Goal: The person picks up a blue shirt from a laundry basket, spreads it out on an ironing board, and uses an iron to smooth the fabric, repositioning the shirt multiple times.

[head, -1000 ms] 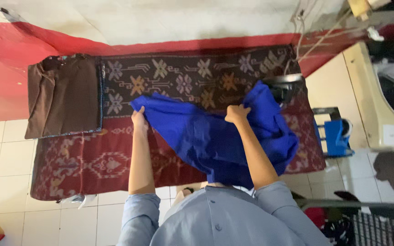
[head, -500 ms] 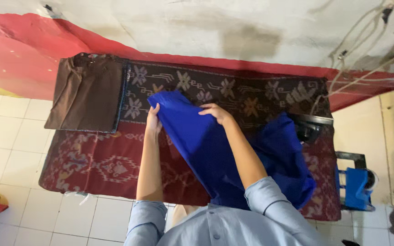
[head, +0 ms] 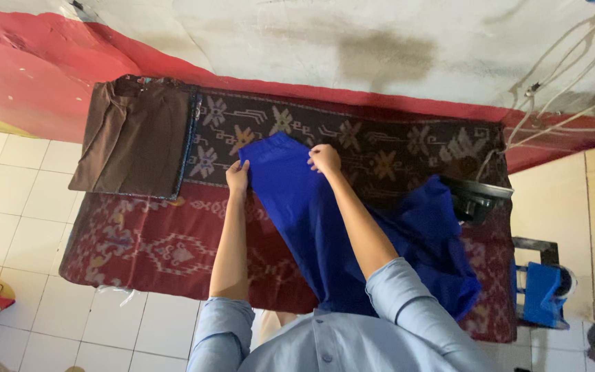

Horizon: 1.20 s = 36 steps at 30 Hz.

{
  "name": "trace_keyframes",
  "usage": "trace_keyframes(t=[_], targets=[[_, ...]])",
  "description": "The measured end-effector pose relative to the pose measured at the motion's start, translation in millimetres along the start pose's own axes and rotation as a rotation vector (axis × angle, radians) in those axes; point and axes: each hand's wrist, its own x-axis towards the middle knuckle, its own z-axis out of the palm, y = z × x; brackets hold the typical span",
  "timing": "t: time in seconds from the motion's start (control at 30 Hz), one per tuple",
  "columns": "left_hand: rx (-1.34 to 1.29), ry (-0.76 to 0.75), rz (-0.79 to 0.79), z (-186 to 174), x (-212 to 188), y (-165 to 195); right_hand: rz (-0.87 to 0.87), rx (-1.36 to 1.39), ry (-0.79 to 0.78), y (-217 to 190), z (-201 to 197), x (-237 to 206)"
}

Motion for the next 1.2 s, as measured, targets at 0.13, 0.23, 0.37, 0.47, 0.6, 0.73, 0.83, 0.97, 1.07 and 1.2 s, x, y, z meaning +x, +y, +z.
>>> trace_keyframes(t=[0.13, 0.23, 0.37, 0.47, 0.6, 0.73, 0.83, 0.97, 1.07, 1.2], targets=[[0.062, 0.220, 0.069, 1, -11, -13, -0.284, -0.089, 0.003, 12, 9, -13], [0.266, 0.225, 0.074, -5, -27, -26, -0.469, -0.098, 0.087, 26, 14, -27], [0.305, 0.220, 0.144, -7, -55, -44, -0.490, -0.599, 0.297, 53, 8, -51], [0.367, 0.181, 0.166, -5, -84, -57, -0.347, -0.741, 0.367, 75, -10, -69], [0.562, 0.029, 0.108, -5, -115, -67, -0.135, -0.739, 0.215, 102, -45, -90], [0.638, -0.218, -0.037, -8, -134, -67, -0.102, -0.795, 0.226, 120, -72, -108], [0.513, -0.354, -0.069, -11, -152, -67, -0.089, -0.799, 0.295, 130, -84, -120], [0.597, -0.450, 0.005, -14, -178, -72, -0.096, -0.598, 0.418, 138, -94, -134], [0.703, -0.364, 0.094, -18, -196, -75, 0.034, -0.643, 0.608, 139, -98, -145], [0.706, -0.218, 0.207, -18, -211, -70, -0.049, -0.736, 0.721, 132, -90, -162]])
